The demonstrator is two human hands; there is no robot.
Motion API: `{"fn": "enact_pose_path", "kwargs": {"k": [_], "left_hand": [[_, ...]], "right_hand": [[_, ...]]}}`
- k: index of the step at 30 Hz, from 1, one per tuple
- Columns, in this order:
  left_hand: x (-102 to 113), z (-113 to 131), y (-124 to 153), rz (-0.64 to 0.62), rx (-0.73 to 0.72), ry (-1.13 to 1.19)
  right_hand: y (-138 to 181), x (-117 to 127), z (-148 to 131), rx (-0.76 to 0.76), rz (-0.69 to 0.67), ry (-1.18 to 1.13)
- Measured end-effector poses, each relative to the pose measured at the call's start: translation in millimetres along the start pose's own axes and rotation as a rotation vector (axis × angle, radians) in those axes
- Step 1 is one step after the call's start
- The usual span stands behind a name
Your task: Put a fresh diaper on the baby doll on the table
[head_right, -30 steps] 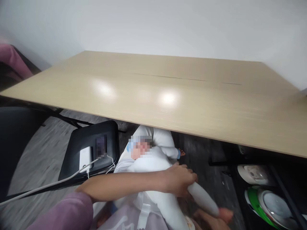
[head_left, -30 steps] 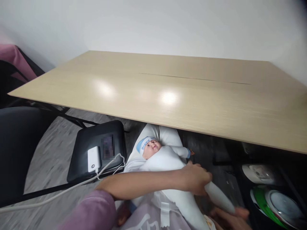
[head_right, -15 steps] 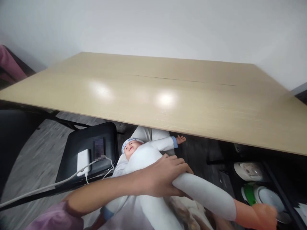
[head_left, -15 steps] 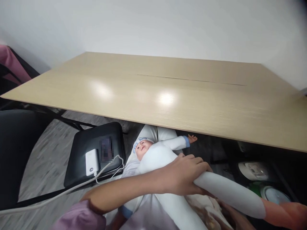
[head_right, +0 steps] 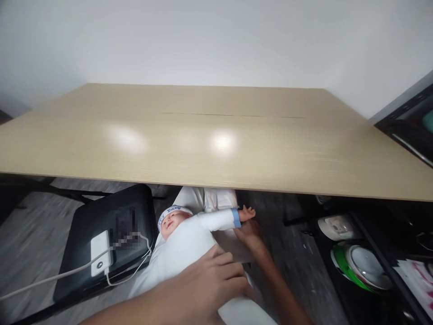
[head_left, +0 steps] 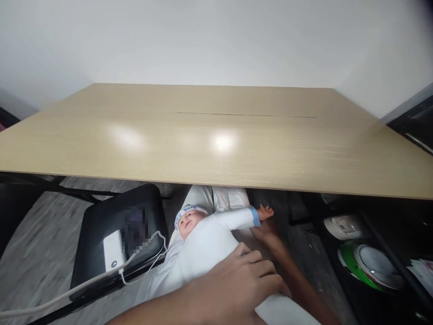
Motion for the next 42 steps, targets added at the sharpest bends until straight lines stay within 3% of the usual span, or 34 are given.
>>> {"fn": "enact_pose_path", "kwargs": {"k": [2,4,6,8,10,12,14,16,18,20,22,23,25,28,31,34,39,42], "left_hand": [[-4.4,-0.1,0.6,-0.023,-0.001,-0.004],[-5.6,-0.5,1.8,-0.036,-0.002,0.001],[-5.8,-0.1,2.2,-0.040,-0.025,0.018],[-6.8,1.0,0.5,-0.055,-0.074,0.038],[-7.5,1.5,-3.8,-0.078,-0.121,0.050],[-5.3,2.1,-8.1,-0.092,-0.159,0.070],[1.6,5.0,-6.7,-0.057,-0.203,0.125],[11.6,6.7,6.9,0.062,-0.211,0.205],[21.0,-3.5,37.8,0.306,-0.049,0.262],[21.1,-28.6,92.8,0.631,0.339,0.261],[2.7,-51.2,161.2,0.860,0.793,0.262],[-12.6,-58.6,188.7,0.876,0.962,0.302],[-44.5,-68.6,223.3,0.776,1.171,0.446],[-63.6,-68.4,233.5,0.603,1.205,0.522],[-43.2,-53.2,216.5,0.605,1.085,0.417],[-7.4,-31.3,190.9,0.644,0.923,0.404],[61.2,-12.0,150.0,0.536,0.755,0.334],[106.9,-20.8,123.3,0.511,0.668,0.254]], "right_hand": [[-8.7,-12.8,30.7,-0.087,0.040,0.031],[3.7,-4.7,51.3,-0.172,0.116,0.071],[21.9,16.2,53.1,-0.192,0.214,0.118],[28.2,31.5,33.4,-0.091,0.231,0.150],[16.9,28.6,0.7,0.093,0.092,0.143],[-3.4,11.4,-28.2,0.214,-0.141,0.101],[-22.6,-8.8,-44.3,0.217,-0.370,0.053],[-34.0,-21.9,-51.1,0.190,-0.508,0.040],[-37.3,-24.8,-53.8,0.189,-0.535,0.058],[-35.2,-21.9,-56.2,0.208,-0.510,0.077],[-32.2,-18.2,-59.5,0.222,-0.475,0.083],[-31.3,-16.9,-62.0,0.230,-0.462,0.077],[-31.3,-15.1,-68.0,0.242,-0.447,0.055],[-32.5,-7.4,-76.2,0.237,-0.439,0.011],[-25.6,18.5,-80.2,0.222,-0.424,-0.046],[-7.1,63.7,-77.9,0.205,-0.359,-0.080],[21.6,143.5,-71.7,0.234,-0.045,-0.008],[16.3,167.0,-68.3,0.180,0.109,0.050]]}}
Point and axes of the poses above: each hand's wrist, its own y-axis away from the middle knuckle, its own x-axis out of the back of the hand, z = x × y, the point moved 7 cm from there along -y, towards the middle knuckle, and after that the axes turned 3 degrees about -x, right-handed, at the moved point
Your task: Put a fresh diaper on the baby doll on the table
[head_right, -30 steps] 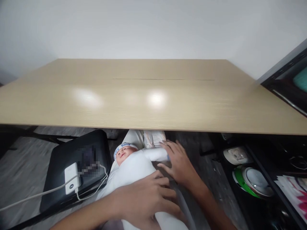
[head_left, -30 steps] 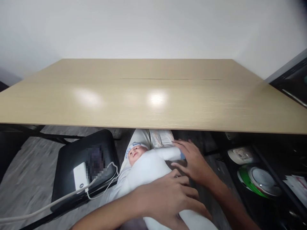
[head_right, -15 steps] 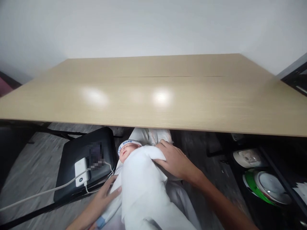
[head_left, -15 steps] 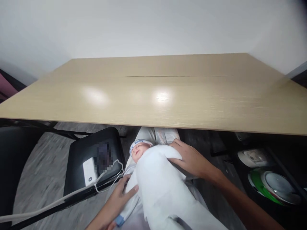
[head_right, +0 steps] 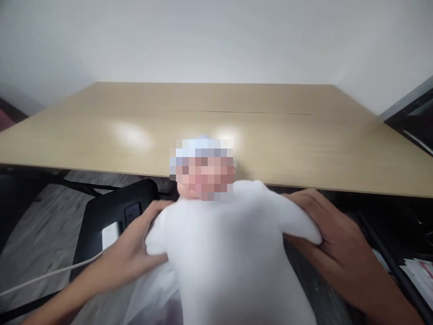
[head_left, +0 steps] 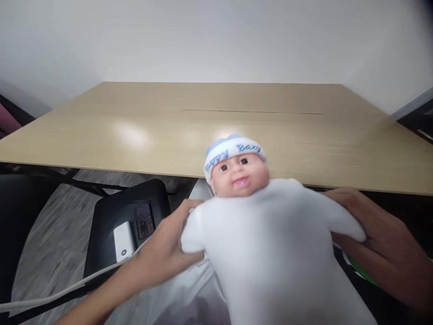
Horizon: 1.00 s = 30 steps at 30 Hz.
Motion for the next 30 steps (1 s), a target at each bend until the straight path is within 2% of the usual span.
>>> {"fn": "enact_pose_path", "kwargs": {"k": [3,6,13,16,20,25,30], "left_hand": [[26.5,12.8,-50.3,0.020,-0.097,-0.089],[51.2,10.8,-102.7,0.026,-0.141,-0.170],[96.6,-33.8,-202.6,0.082,-0.110,-0.311],[110.4,-57.3,-232.4,0.107,-0.096,-0.341],[129.5,-82.8,-264.0,0.166,-0.005,-0.442],[150.9,-98.3,-300.9,0.203,0.072,-0.443],[170.3,-109.2,-339.9,0.222,0.062,-0.433]], "right_hand": [[-25.1,1.8,7.1,-0.076,0.066,0.050],[-60.5,-9.0,18.2,-0.113,0.093,0.098],[-148.2,-46.7,53.4,-0.021,0.175,0.155],[-183.4,-66.2,70.0,0.006,0.178,0.180],[-228.2,-90.2,91.5,0.024,0.181,0.194],[-275.7,-104.7,106.8,0.029,0.200,0.133],[-314.6,-110.5,116.0,0.040,0.257,0.082]]}}
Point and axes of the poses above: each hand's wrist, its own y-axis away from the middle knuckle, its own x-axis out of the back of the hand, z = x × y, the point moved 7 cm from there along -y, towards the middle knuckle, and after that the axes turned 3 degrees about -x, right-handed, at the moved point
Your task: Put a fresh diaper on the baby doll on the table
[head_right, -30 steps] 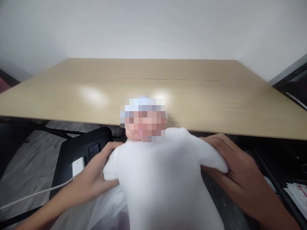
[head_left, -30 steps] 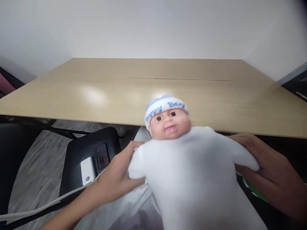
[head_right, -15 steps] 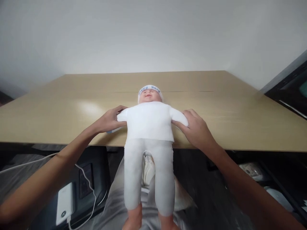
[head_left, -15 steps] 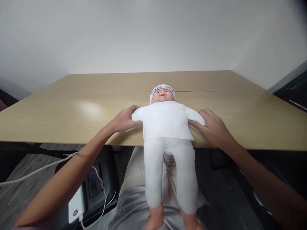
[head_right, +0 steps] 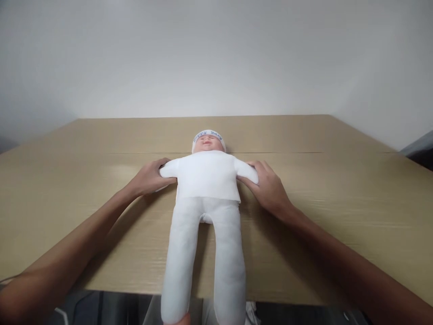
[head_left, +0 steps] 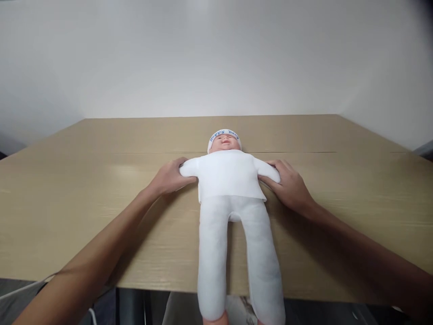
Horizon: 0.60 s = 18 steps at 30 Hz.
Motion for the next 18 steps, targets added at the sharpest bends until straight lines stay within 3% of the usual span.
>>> {"fn": "enact_pose_path", "kwargs": {"k": [8,13,18], "left_hand": [[1.0,-17.8,-68.6,0.082,-0.013,-0.090],[0.7,-28.7,-69.1,0.197,-0.095,-0.233],[-4.2,-46.9,-69.4,0.208,-0.189,-0.316]], "right_hand": [[-65.4,-30.8,19.5,-0.003,0.045,0.021],[-76.2,-35.9,25.6,0.075,-0.045,0.042],[-78.4,-40.6,41.1,0.119,-0.131,0.038]]}}
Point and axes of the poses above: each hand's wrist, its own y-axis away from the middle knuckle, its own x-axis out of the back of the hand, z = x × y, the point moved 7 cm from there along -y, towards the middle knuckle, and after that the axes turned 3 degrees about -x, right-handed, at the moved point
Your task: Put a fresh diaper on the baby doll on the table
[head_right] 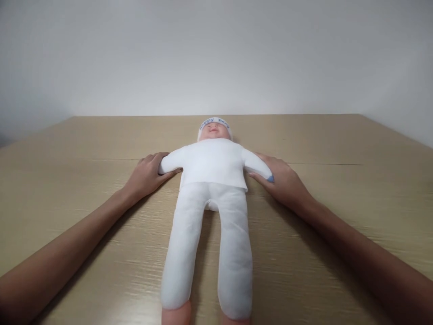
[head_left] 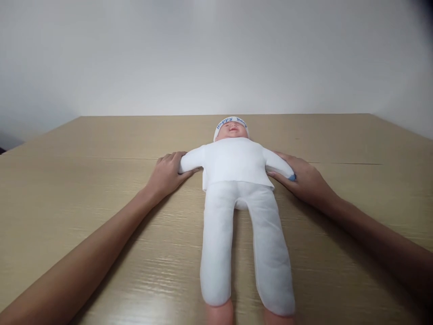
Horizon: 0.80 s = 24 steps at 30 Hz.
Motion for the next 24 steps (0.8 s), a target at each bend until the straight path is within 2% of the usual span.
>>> {"fn": "enact_pose_path", "kwargs": {"k": [7,10,13,16,18,20,22,23,24], "left_hand": [[-6.0,-10.9,-21.5,0.026,-0.015,-0.062],[-6.6,-10.1,-16.5,0.002,0.001,-0.036],[-4.2,-6.7,-8.4,0.006,0.047,-0.010],[14.3,11.0,12.1,0.078,0.127,0.011],[36.5,38.0,46.3,0.147,0.152,0.067],[55.6,74.9,101.9,0.160,0.143,0.218],[55.7,111.5,174.1,0.020,0.202,0.519],[49.6,126.6,214.0,-0.049,0.298,0.717],[39.9,141.2,253.6,-0.119,0.409,0.891]], "right_hand": [[-20.6,-6.2,5.5,-0.018,-0.004,-0.030],[-16.7,-7.6,8.0,-0.024,-0.005,-0.016],[-8.2,-6.1,12.3,-0.049,0.065,0.038],[10.5,8.2,2.4,-0.098,0.159,0.111],[39.9,27.6,-20.5,-0.117,0.182,0.144],[92.0,52.1,-54.2,-0.106,0.175,0.125],[168.5,71.8,-86.8,-0.108,0.126,0.026],[214.2,80.5,-97.3,-0.145,0.144,-0.025],[262.8,88.7,-102.4,-0.209,0.217,-0.073]]}}
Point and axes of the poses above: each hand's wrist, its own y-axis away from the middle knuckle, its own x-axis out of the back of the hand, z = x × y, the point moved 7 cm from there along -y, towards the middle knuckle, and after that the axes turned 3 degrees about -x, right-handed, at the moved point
